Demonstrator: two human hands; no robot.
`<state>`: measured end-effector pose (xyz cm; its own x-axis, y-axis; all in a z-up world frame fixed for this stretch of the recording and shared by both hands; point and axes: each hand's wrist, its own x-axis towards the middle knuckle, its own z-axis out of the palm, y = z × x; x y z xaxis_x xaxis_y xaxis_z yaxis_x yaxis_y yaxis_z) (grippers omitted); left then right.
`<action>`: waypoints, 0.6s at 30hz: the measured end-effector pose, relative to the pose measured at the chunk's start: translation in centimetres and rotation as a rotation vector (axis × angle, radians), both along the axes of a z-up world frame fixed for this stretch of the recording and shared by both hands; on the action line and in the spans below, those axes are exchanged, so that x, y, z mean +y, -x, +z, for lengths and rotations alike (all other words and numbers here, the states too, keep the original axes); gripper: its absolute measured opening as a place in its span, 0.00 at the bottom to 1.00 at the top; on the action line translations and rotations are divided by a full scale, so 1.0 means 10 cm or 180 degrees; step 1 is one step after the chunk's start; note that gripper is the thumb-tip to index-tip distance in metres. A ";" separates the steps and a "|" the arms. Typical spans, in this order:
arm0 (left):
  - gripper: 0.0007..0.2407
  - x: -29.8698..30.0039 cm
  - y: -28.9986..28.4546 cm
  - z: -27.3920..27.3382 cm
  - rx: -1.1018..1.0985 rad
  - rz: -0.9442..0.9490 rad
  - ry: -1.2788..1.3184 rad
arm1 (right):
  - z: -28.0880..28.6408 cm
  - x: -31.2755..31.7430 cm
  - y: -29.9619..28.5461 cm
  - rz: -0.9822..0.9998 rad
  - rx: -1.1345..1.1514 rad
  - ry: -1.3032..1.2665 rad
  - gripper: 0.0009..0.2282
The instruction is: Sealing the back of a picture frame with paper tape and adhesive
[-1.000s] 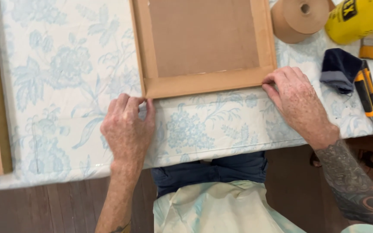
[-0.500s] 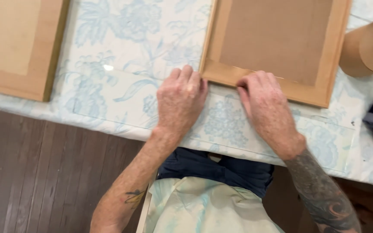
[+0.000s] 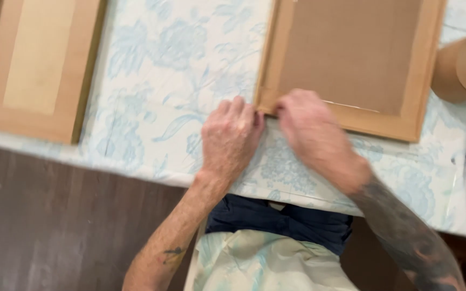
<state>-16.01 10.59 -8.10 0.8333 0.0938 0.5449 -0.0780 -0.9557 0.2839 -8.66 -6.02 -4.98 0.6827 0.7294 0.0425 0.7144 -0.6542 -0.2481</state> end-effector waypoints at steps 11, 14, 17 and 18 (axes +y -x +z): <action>0.04 0.06 -0.15 0.25 0.0596 -0.0663 -0.0382 | 0.13 -0.42 -0.08 0.0072 0.0080 -0.0242 0.10; 0.02 0.11 -0.17 0.25 0.0614 -0.0649 -0.0844 | -0.02 -0.93 -0.14 -0.0057 0.0062 0.0150 0.10; 0.03 0.12 -0.21 0.23 0.0681 -0.0737 -0.1134 | 0.00 -1.54 -0.20 -0.0267 0.0018 0.0489 0.11; 0.03 0.12 -0.23 0.28 0.0697 -0.0719 -0.1138 | 0.10 -1.66 -0.24 -0.0247 0.0029 0.0482 0.11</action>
